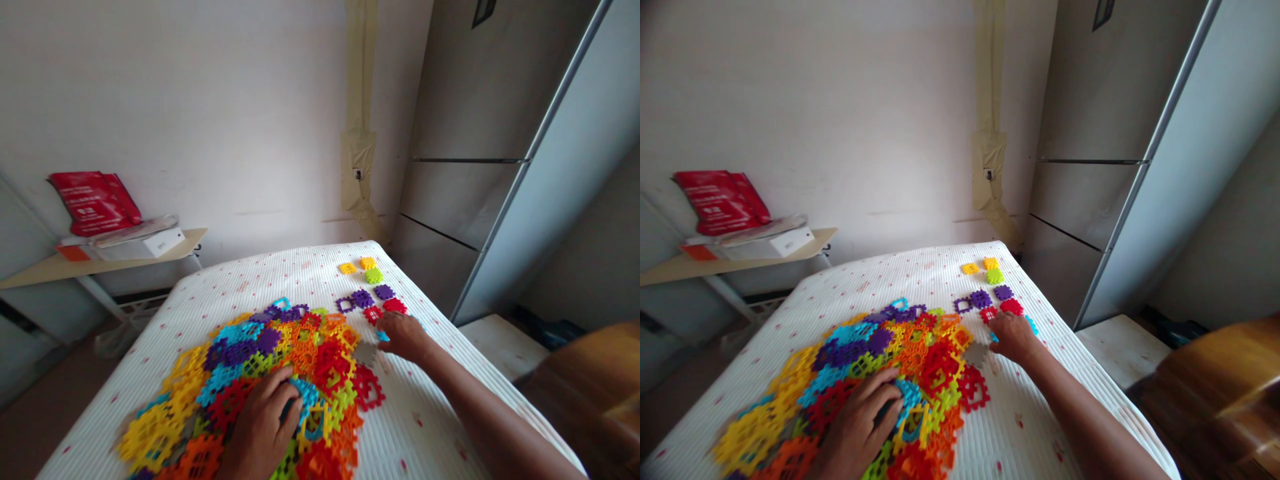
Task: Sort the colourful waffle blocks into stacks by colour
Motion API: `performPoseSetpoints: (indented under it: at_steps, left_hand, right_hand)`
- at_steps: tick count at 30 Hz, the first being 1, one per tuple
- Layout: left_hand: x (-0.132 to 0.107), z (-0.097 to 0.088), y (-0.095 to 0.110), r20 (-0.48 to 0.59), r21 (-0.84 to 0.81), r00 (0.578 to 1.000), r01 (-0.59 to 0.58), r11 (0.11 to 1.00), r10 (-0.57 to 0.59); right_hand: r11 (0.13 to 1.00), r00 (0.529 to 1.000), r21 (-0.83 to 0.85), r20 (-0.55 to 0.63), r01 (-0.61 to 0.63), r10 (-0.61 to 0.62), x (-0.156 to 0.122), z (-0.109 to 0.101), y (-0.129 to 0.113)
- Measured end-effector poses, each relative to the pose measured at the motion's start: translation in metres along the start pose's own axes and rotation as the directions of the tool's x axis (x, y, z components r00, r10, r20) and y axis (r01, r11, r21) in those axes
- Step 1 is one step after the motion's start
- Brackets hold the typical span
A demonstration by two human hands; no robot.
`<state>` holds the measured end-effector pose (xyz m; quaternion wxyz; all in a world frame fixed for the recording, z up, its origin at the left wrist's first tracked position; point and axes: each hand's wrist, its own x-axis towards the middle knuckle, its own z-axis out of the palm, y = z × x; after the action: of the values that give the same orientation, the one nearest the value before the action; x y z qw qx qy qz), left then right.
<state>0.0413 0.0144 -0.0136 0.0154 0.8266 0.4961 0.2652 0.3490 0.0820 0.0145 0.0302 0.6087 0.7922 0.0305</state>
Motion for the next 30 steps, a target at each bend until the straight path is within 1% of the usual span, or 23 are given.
performPoseSetpoints:
  at_steps: [3,8,14,19,23,25,26,28,30]
  left_hand:
    - [-0.001,0.001,-0.001,0.006,0.011,1.000,-0.003,1.000,0.003]
    - [-0.001,0.004,-0.001,0.009,0.001,1.000,-0.004,1.000,0.004]
    - [-0.002,0.000,0.005,0.010,-0.008,1.000,0.012,1.000,-0.012]
    - [-0.003,-0.003,0.008,0.001,-0.004,1.000,0.008,1.000,-0.008]
    - [-0.002,-0.003,0.007,0.005,-0.018,1.000,0.014,1.000,-0.014]
    - [-0.001,-0.002,0.008,0.005,-0.033,1.000,0.021,0.999,-0.021]
    - [-0.001,-0.002,0.008,0.004,-0.039,1.000,0.025,0.999,-0.025]
    - [-0.002,-0.002,0.008,0.004,-0.054,0.999,0.032,0.998,-0.032]
    - [-0.003,-0.001,0.007,-0.008,-0.082,0.999,0.041,0.996,-0.042]
  right_hand:
    - [1.000,1.000,0.012,0.001,-0.016,0.016,0.000,0.003,0.000]
    - [1.000,0.999,0.001,-0.031,-0.029,0.029,-0.002,0.008,-0.004]
    - [0.999,0.997,-0.031,-0.072,-0.040,0.038,-0.004,0.016,-0.009]
    - [0.999,0.982,-0.021,-0.186,-0.035,0.030,-0.008,0.021,-0.010]
    - [0.999,0.970,-0.008,-0.241,-0.035,0.032,-0.012,0.021,-0.013]
    - [1.000,0.946,0.023,-0.325,0.015,-0.006,-0.014,0.020,-0.016]
    - [0.997,0.924,0.040,-0.381,0.060,-0.040,-0.015,0.019,-0.019]
    - [0.986,0.865,0.068,-0.491,0.155,-0.103,-0.017,0.019,-0.024]
    - [0.970,0.818,0.081,-0.556,0.230,-0.148,-0.018,0.019,-0.030]
